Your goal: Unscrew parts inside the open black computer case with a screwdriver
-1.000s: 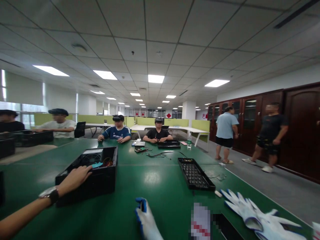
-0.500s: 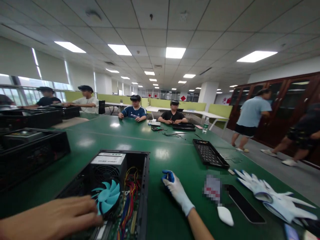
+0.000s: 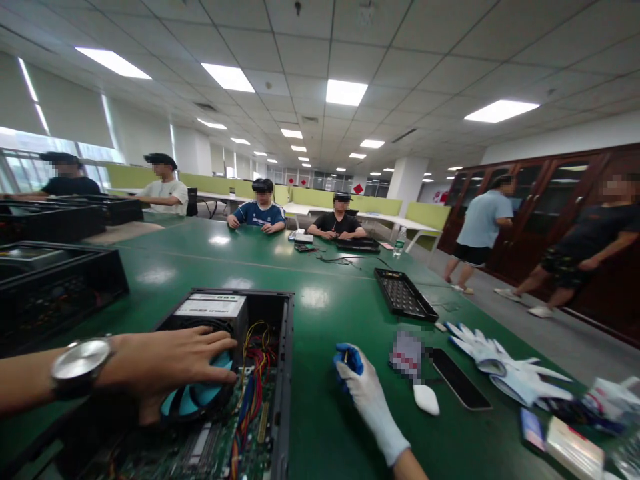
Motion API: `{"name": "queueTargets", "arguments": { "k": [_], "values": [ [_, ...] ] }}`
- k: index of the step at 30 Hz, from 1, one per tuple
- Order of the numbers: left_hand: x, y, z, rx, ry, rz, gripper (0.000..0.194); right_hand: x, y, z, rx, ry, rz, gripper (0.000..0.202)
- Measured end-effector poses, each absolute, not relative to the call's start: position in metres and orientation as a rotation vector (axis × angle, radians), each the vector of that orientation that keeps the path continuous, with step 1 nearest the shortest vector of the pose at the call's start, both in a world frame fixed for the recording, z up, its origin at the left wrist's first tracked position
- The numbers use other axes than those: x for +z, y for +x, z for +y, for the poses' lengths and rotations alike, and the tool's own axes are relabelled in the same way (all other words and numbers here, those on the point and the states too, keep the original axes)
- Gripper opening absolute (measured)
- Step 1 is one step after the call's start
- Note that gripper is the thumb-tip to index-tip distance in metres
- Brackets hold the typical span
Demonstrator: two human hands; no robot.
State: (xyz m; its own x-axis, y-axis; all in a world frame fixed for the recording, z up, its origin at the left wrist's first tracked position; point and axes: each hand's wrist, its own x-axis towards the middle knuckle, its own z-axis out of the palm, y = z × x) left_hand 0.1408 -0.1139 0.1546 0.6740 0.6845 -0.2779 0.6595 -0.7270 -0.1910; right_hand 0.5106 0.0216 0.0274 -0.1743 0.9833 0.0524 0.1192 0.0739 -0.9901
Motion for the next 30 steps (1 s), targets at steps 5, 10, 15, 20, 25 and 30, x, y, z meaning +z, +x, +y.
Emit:
{"name": "queueTargets", "arguments": {
  "k": [5, 10, 15, 20, 25, 30],
  "values": [
    [0.196, 0.143, -0.153, 0.192, -2.737, -1.241, 0.070, 0.129, 0.467, -0.014, 1.022, -0.881, -1.740, 0.051],
    [0.182, 0.150, -0.152, 0.335, -2.773, -1.636, 0.090, 0.187, 0.375, -0.017, 0.677, -0.449, -2.402, 0.039],
    [0.135, 0.158, -0.150, 0.706, -2.595, -1.780, 0.132, 0.170, 0.304, -0.006, 0.100, -0.568, -3.187, 0.046],
    [0.099, 0.160, -0.144, 0.734, -2.438, -1.576, 0.156, 0.148, 0.283, -0.005, 0.055, -0.598, -3.346, 0.028],
    [0.095, 0.139, -0.135, 0.701, -2.498, -1.254, 0.159, 0.137, 0.285, -0.005, 0.020, -0.585, -3.401, 0.024],
    [0.111, 0.119, -0.137, 0.603, -2.556, -0.949, 0.145, 0.134, 0.281, -0.002, 0.125, -0.452, -3.406, 0.012]
  ]
}}
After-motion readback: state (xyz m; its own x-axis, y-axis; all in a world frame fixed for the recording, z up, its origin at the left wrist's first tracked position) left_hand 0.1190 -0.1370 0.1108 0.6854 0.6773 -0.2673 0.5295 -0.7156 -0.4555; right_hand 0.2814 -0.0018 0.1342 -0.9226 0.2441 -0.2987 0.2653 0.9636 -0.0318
